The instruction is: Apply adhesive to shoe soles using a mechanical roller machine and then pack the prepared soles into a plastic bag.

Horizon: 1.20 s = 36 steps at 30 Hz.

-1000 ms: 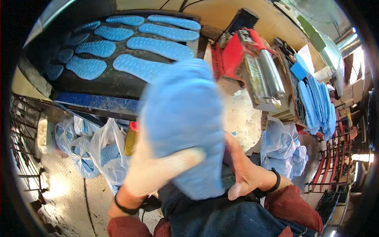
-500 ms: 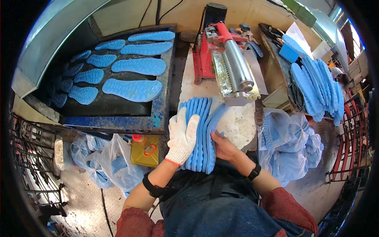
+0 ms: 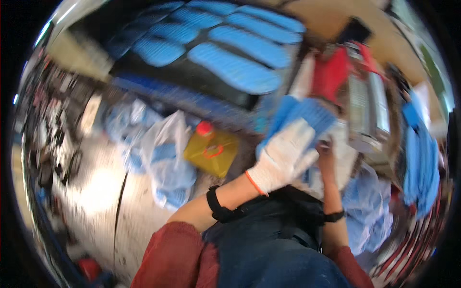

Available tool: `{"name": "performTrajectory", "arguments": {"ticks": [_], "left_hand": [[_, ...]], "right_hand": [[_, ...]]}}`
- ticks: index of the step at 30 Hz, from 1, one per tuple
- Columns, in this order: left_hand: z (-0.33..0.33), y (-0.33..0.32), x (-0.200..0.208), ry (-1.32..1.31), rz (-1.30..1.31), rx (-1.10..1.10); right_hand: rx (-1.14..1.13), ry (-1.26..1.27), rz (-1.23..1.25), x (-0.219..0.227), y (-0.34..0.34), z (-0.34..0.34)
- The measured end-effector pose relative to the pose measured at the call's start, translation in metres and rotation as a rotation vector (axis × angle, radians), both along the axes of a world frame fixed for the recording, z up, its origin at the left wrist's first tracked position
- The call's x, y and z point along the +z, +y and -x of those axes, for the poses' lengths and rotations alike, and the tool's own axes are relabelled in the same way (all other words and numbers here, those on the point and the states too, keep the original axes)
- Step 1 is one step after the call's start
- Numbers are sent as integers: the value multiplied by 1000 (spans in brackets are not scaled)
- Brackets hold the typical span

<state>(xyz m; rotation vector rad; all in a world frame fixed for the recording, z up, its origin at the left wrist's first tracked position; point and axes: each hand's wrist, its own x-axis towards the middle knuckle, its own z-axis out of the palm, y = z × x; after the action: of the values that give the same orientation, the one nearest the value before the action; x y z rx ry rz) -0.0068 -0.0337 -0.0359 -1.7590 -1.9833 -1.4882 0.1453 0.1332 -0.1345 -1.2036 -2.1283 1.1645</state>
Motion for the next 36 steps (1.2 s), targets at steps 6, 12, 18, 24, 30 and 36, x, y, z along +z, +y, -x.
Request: {"name": "performTrajectory", "arguments": {"ticks": [6, 12, 18, 24, 30, 36], "left_hand": [[51, -194, -96, -103, 308, 708], [135, -336, -235, -587, 564, 1575], [174, -357, -313, -1210, 674, 1743], [163, -410, -328, -1296, 64, 1647], [145, -442, -283, -1538, -237, 1585], [177, -383, -238, -135, 378, 1366]], "right_hand": [[115, -93, -580, 70, -32, 3], [849, -45, -36, 116, -153, 97], [1356, -123, -225, -16, -272, 292], [1360, -434, -511, -142, -269, 407], [1446, -588, -849, -184, -266, 430], [1411, -102, -351, -185, -291, 397]]}}
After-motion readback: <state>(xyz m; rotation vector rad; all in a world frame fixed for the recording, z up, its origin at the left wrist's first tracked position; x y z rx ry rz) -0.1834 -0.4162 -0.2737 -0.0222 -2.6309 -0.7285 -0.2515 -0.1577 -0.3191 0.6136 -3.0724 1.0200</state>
